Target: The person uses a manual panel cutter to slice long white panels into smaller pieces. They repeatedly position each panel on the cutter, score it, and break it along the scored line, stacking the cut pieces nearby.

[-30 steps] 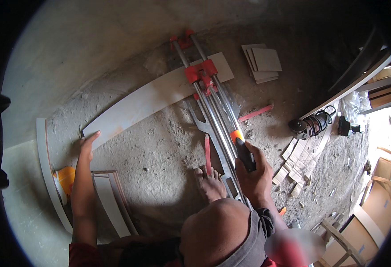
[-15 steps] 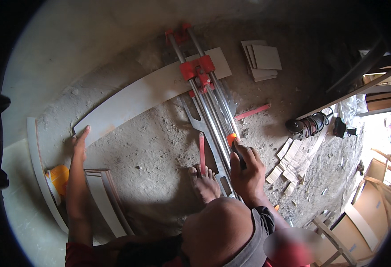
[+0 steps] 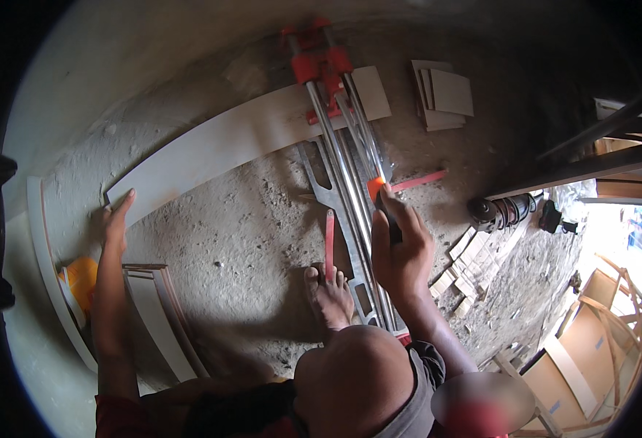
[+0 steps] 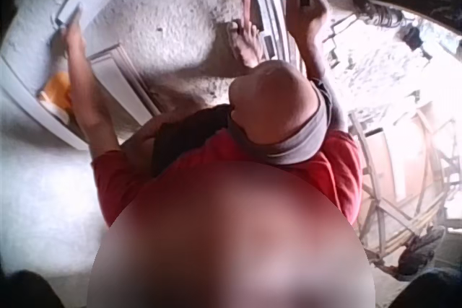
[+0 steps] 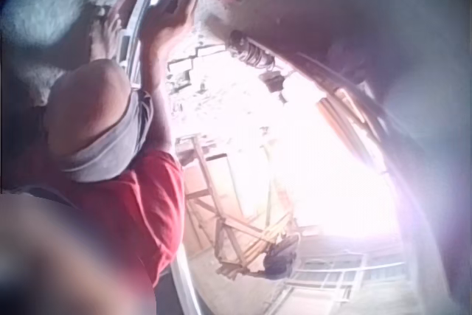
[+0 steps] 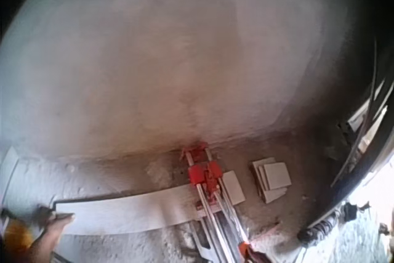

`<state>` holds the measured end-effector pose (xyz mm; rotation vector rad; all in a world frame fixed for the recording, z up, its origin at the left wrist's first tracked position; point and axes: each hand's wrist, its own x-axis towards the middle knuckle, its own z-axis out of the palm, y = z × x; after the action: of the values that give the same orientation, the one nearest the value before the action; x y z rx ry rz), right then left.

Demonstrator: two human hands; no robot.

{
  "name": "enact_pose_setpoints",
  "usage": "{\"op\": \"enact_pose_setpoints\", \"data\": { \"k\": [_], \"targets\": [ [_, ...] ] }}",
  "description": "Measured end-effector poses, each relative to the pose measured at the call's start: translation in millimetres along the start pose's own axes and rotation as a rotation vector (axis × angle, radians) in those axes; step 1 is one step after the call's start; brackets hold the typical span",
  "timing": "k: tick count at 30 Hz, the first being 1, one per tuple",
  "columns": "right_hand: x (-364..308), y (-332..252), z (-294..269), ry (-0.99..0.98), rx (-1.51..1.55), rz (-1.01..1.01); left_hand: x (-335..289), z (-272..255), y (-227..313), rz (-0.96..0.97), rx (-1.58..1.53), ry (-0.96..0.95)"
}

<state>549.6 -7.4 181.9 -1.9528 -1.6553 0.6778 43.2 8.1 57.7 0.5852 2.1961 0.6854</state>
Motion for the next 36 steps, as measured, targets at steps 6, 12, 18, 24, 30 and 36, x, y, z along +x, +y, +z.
{"op": "enact_pose_setpoints", "data": {
  "k": [6, 12, 18, 24, 30, 36],
  "targets": [
    [19, -8, 5, 0.004, 0.023, 0.045, 2, -3, -2, -0.007, 0.091, -0.013],
    [33, -16, 32, 0.032, 0.01, 0.144, 0, -1, 4, 0.011, 0.099, -0.029],
    [54, -39, -17, -0.059, -0.05, -0.002, -5, 0, 8, -0.016, 0.115, 0.074],
    [53, -47, -20, -0.155, -0.084, 0.098, -6, -4, 9, 0.028, 0.024, -0.076],
    [82, -15, -9, -0.465, 0.048, 0.348, -6, -3, 10, 0.011, 0.018, -0.066],
    [106, -12, -4, -0.687, 0.334, 0.686, -1, -1, 7, -0.016, 0.008, -0.035]
  ]
}}
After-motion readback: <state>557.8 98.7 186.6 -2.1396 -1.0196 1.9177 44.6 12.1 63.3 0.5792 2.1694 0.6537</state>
